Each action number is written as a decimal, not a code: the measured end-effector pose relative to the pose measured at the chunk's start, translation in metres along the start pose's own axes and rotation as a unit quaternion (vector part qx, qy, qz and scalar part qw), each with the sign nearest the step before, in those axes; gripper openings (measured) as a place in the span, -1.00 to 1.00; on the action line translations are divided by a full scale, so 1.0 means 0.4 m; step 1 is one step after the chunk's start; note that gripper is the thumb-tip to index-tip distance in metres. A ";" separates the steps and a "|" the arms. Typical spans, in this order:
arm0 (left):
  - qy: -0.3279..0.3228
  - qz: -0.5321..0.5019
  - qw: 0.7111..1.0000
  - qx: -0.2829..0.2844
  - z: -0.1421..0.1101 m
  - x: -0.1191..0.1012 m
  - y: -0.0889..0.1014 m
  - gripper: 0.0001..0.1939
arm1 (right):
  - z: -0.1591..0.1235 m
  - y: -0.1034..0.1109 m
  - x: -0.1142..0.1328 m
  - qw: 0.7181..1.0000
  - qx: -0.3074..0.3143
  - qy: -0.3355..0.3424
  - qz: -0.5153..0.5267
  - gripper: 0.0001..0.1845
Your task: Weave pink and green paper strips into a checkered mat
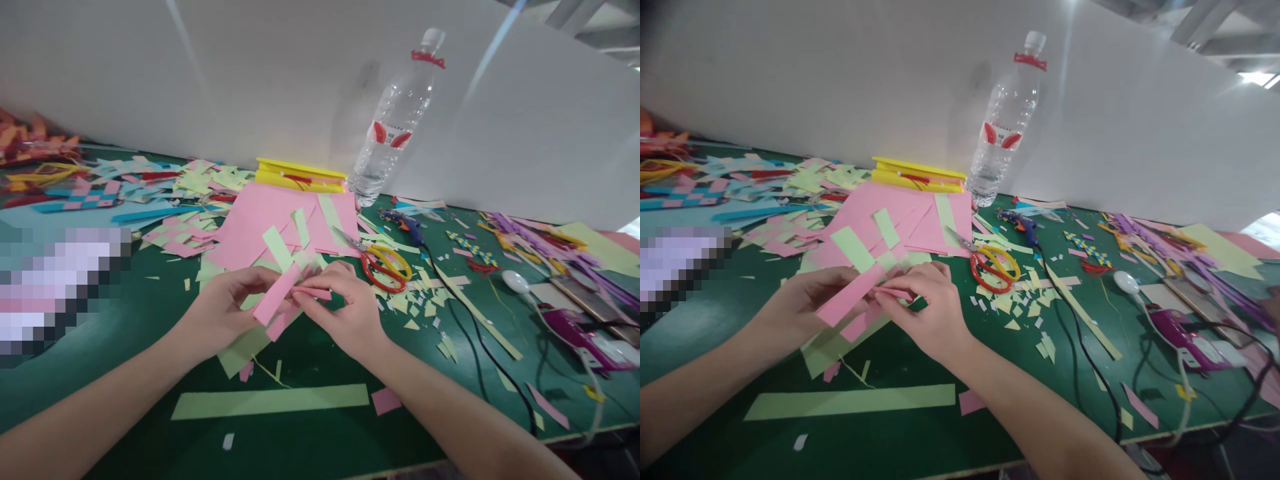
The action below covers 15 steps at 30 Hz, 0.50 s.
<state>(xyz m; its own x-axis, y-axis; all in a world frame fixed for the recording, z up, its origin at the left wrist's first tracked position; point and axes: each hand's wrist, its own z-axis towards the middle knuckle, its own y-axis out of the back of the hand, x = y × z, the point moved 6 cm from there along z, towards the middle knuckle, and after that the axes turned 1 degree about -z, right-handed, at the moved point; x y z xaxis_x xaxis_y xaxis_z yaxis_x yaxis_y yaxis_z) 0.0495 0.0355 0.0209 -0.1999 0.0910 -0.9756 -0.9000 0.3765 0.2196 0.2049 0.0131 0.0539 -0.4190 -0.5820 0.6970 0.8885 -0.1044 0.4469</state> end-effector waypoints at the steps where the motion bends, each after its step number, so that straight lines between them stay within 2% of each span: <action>1: 0.004 0.011 1.000 -0.009 -0.001 0.000 0.001 -0.80 | -0.001 -0.002 0.002 1.000 0.001 0.011 -0.008 -0.94; 5: -0.002 0.058 0.998 -0.032 -0.002 -0.006 0.002 -0.79 | -0.006 -0.010 0.016 0.996 0.010 0.071 -0.046 -0.90; 8: -0.021 0.068 0.997 -0.029 -0.002 -0.015 0.002 -0.76 | -0.008 -0.013 0.025 0.994 0.014 0.094 -0.061 -0.87; 12: -0.015 0.058 0.997 -0.046 -0.006 -0.012 0.012 -0.76 | -0.008 -0.008 0.033 0.994 0.020 0.084 -0.066 -0.86; 15: 0.018 0.015 0.998 -0.056 -0.008 0.001 0.019 -0.71 | -0.003 0.012 0.023 0.998 -0.009 0.041 -0.048 -0.84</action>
<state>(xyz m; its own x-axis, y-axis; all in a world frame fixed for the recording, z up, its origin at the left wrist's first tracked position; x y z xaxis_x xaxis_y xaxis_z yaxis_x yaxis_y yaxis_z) 0.0413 0.0354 0.0224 -0.2403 0.0672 -0.9684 -0.9301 0.2694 0.2495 0.2057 0.0063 0.0619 -0.4863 -0.6331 0.6023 0.8483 -0.1770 0.4990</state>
